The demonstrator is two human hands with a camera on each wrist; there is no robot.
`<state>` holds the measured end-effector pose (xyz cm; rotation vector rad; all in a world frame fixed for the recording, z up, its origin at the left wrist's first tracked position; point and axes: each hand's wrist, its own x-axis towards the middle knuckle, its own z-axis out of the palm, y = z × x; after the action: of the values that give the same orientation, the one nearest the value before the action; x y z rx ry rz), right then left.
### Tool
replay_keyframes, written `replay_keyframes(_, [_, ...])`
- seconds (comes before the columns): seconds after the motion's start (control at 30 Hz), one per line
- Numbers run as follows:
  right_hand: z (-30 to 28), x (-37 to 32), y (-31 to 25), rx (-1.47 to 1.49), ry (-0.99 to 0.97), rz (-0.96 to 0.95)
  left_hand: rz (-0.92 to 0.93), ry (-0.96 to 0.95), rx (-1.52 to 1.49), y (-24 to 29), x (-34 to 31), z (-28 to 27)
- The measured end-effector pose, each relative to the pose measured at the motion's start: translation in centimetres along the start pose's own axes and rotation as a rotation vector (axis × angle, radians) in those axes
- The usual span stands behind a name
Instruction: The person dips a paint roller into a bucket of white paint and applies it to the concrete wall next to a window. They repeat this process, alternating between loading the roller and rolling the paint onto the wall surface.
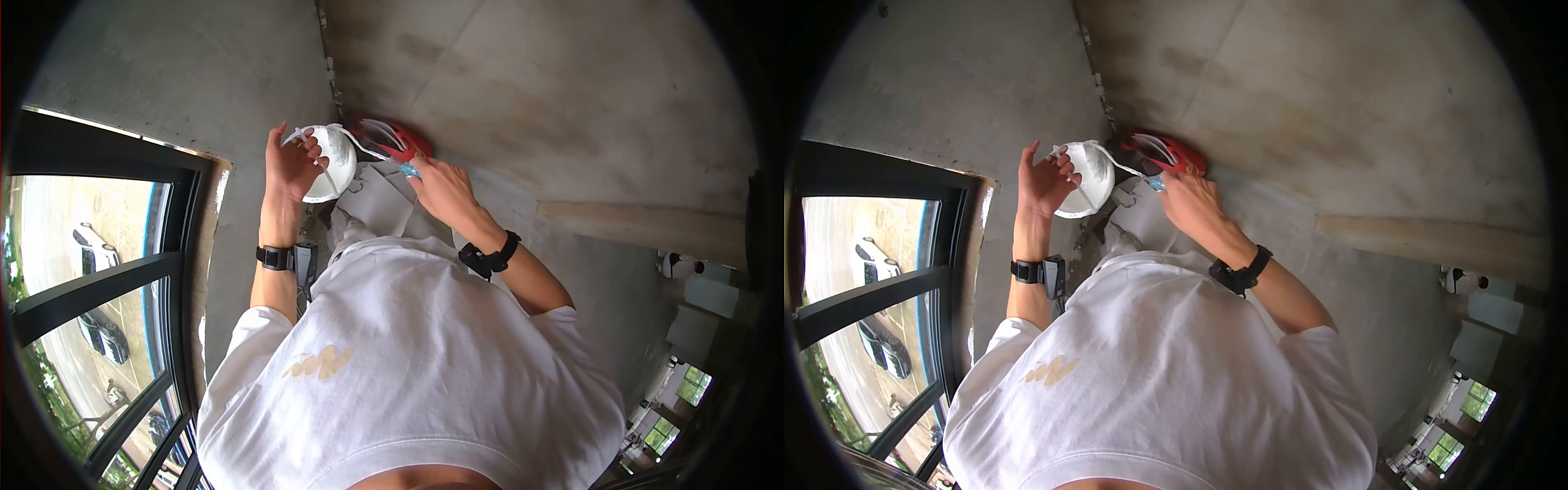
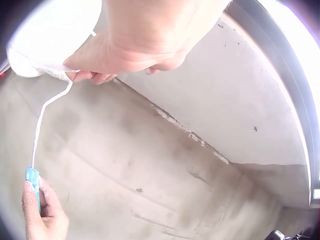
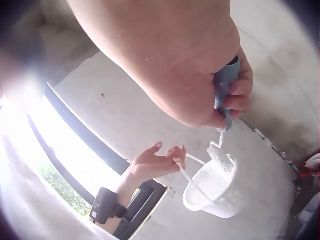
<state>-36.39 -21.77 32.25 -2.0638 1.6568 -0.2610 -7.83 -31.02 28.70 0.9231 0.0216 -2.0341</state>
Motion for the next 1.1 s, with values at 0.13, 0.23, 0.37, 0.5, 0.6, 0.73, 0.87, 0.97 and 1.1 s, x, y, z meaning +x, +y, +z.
replay_keyframes(0.13, [0.8, -0.9, 0.3, 0.067, 0.042, 0.014, 0.027, 0.014, -0.060, 0.5, -0.3, -1.3])
replay_keyframes(0.23, [0.7, -1.4, 0.4, 0.109, 0.088, 0.009, 0.057, 0.060, -0.076, 1.0, -0.9, -1.7])
replay_keyframes(0.37, [0.2, -1.6, 0.4, 0.144, 0.109, 0.030, 0.057, 0.117, -0.085, 1.2, -1.3, -1.6])
replay_keyframes(0.5, [-0.4, -2.0, 0.1, 0.121, 0.151, 0.040, 0.041, 0.054, -0.091, 1.0, -0.9, -2.3])
replay_keyframes(0.6, [-1.1, -2.4, -0.5, 0.146, 0.171, 0.067, 0.044, 0.043, -0.083, 0.9, -0.6, -2.1])
replay_keyframes(0.73, [-1.0, -2.5, -0.3, 0.210, 0.213, 0.065, 0.026, -0.005, -0.086, 0.9, -0.1, -2.3])
replay_keyframes(0.87, [-0.3, -2.9, -0.5, 0.218, 0.215, 0.108, 0.062, 0.107, -0.025, 0.5, -0.7, -1.1])
replay_keyframes(0.97, [-0.2, -3.5, -0.3, 0.200, 0.273, 0.097, -0.003, -0.021, 0.023, 1.1, 0.0, -2.9])
replay_keyframes(1.1, [0.8, -4.0, 0.8, 0.141, 0.328, 0.106, -0.086, -0.069, 0.008, 1.3, 1.0, -2.5])
